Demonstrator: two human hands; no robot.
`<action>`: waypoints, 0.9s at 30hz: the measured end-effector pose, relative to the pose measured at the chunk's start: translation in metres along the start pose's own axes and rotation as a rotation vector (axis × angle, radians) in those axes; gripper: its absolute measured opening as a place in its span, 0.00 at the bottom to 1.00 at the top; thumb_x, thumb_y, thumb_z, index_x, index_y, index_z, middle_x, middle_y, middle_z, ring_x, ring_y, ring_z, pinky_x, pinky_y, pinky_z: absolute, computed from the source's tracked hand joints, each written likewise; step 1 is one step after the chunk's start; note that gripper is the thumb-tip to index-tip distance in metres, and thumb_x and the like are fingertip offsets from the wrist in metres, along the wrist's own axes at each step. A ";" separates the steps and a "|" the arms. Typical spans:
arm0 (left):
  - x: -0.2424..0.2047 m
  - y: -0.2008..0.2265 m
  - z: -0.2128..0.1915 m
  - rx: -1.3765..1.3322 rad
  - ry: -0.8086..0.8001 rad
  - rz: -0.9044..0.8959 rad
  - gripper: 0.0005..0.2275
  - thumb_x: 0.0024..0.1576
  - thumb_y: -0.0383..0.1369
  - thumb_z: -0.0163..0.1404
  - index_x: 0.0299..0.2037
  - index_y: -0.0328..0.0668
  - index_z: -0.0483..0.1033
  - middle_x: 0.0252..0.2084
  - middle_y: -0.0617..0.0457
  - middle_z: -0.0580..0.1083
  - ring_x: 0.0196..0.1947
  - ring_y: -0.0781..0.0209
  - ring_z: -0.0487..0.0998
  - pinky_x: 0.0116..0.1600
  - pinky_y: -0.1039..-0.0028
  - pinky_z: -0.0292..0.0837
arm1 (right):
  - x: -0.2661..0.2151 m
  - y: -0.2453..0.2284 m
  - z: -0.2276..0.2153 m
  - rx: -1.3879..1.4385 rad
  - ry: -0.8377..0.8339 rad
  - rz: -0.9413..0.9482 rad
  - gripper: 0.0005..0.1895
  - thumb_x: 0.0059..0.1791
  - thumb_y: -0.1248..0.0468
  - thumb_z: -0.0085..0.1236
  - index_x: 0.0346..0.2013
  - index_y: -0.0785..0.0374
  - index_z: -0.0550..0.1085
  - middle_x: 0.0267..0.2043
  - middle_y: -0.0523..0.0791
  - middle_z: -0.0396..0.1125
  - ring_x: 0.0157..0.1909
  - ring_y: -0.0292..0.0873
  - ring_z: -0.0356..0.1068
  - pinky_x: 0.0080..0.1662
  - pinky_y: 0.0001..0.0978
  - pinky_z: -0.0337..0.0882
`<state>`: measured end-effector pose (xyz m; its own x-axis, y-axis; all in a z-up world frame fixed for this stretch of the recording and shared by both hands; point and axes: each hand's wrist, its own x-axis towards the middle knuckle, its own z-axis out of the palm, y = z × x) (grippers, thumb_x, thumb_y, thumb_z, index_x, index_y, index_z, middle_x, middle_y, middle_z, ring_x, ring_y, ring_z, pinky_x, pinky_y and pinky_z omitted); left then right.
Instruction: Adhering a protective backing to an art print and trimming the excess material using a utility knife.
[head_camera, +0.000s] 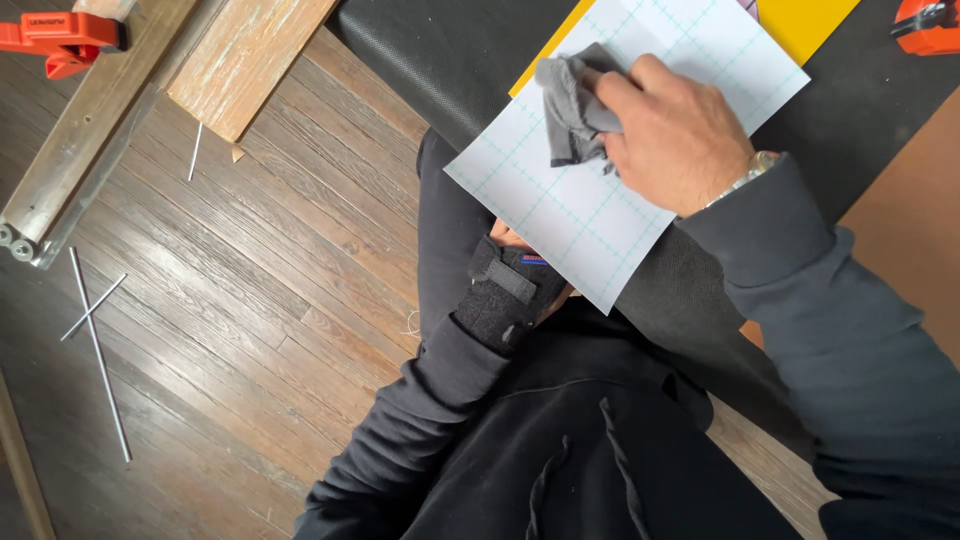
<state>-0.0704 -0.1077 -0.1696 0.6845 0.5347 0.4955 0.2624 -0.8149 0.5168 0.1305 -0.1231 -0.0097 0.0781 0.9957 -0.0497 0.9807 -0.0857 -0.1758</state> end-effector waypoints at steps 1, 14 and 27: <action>0.004 0.002 -0.009 -0.028 -0.010 -0.014 0.17 0.59 0.37 0.57 0.58 0.46 0.74 0.61 0.51 0.73 0.61 0.51 0.74 0.61 0.64 0.71 | -0.001 -0.003 0.000 0.002 -0.001 0.000 0.23 0.50 0.64 0.64 0.59 0.64 0.74 0.43 0.51 0.65 0.37 0.54 0.72 0.39 0.48 0.74; 0.037 0.011 -0.116 -0.407 -0.128 -0.167 0.20 0.57 0.28 0.61 0.59 0.45 0.68 0.61 0.48 0.70 0.61 0.48 0.72 0.65 0.63 0.69 | -0.005 -0.018 0.001 0.057 0.045 -0.025 0.24 0.46 0.67 0.63 0.58 0.63 0.74 0.42 0.51 0.64 0.38 0.53 0.72 0.40 0.45 0.74; 0.033 -0.029 -0.096 0.279 -0.015 0.130 0.11 0.55 0.32 0.53 0.43 0.69 0.81 0.69 0.54 0.69 0.68 0.51 0.68 0.57 0.65 0.65 | -0.014 -0.031 0.010 0.060 0.088 -0.005 0.22 0.46 0.69 0.62 0.55 0.63 0.74 0.42 0.50 0.64 0.39 0.52 0.73 0.40 0.44 0.75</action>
<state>-0.1210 -0.0451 -0.1016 0.7340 0.4201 0.5337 0.3473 -0.9074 0.2367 0.0974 -0.1345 -0.0132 0.0909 0.9952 0.0373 0.9688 -0.0797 -0.2345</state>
